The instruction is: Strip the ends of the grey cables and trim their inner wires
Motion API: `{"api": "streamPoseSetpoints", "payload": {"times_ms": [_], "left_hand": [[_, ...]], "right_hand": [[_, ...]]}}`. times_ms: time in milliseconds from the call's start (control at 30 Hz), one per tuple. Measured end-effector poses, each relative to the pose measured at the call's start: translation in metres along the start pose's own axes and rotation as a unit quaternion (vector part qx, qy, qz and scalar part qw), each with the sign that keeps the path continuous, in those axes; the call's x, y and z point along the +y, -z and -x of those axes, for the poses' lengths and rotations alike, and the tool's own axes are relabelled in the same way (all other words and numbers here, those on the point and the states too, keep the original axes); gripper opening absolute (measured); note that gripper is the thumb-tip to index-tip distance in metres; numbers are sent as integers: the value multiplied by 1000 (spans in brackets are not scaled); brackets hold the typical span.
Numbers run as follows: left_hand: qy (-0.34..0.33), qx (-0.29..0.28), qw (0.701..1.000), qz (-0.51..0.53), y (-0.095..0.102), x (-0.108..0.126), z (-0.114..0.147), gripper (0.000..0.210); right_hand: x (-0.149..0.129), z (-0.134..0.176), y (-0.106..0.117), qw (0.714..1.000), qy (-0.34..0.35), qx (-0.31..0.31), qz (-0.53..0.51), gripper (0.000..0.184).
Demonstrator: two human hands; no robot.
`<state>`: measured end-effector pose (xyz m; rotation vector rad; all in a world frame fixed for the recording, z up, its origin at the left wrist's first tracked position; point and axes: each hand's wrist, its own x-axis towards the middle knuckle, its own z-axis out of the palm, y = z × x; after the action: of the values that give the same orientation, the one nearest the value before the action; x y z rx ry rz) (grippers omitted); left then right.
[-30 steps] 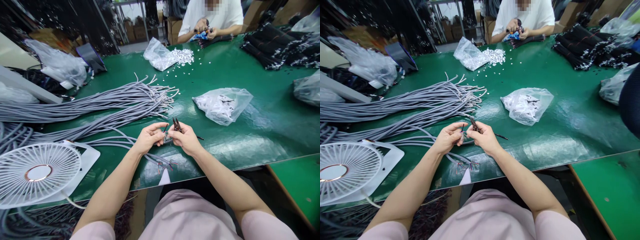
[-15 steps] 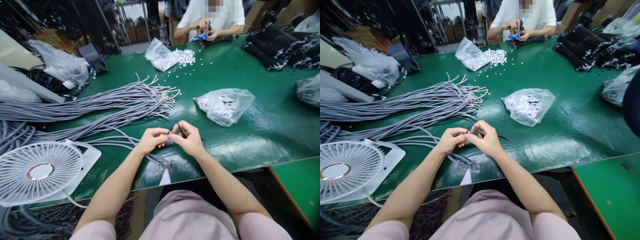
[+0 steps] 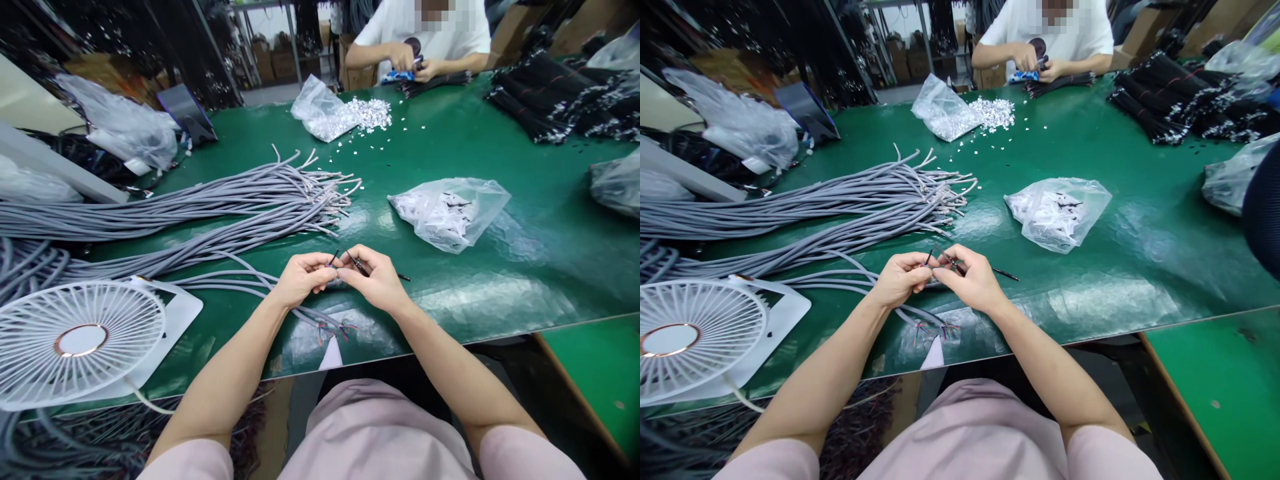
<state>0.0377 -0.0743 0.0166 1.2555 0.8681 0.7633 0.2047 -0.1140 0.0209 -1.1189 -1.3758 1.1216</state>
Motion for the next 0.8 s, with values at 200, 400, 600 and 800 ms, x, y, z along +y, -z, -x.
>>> {"api": "streamPoseSetpoints", "payload": {"times_ms": [200,400,600,800], "left_hand": [[-13,14,999,-36,-5,2,0,26],[-18,21,999,-32,-8,3,1,30],[-11,-11,1000,-21,-10,-2,1,27],[-14,-28,999,-25,-12,-6,1,28]], "right_hand": [[-7,16,19,993,27,8,117,32],[-12,30,13,979,29,-1,202,27],[-16,30,9,966,38,2,257,19],[-15,32,7,955,46,8,293,17]]}}
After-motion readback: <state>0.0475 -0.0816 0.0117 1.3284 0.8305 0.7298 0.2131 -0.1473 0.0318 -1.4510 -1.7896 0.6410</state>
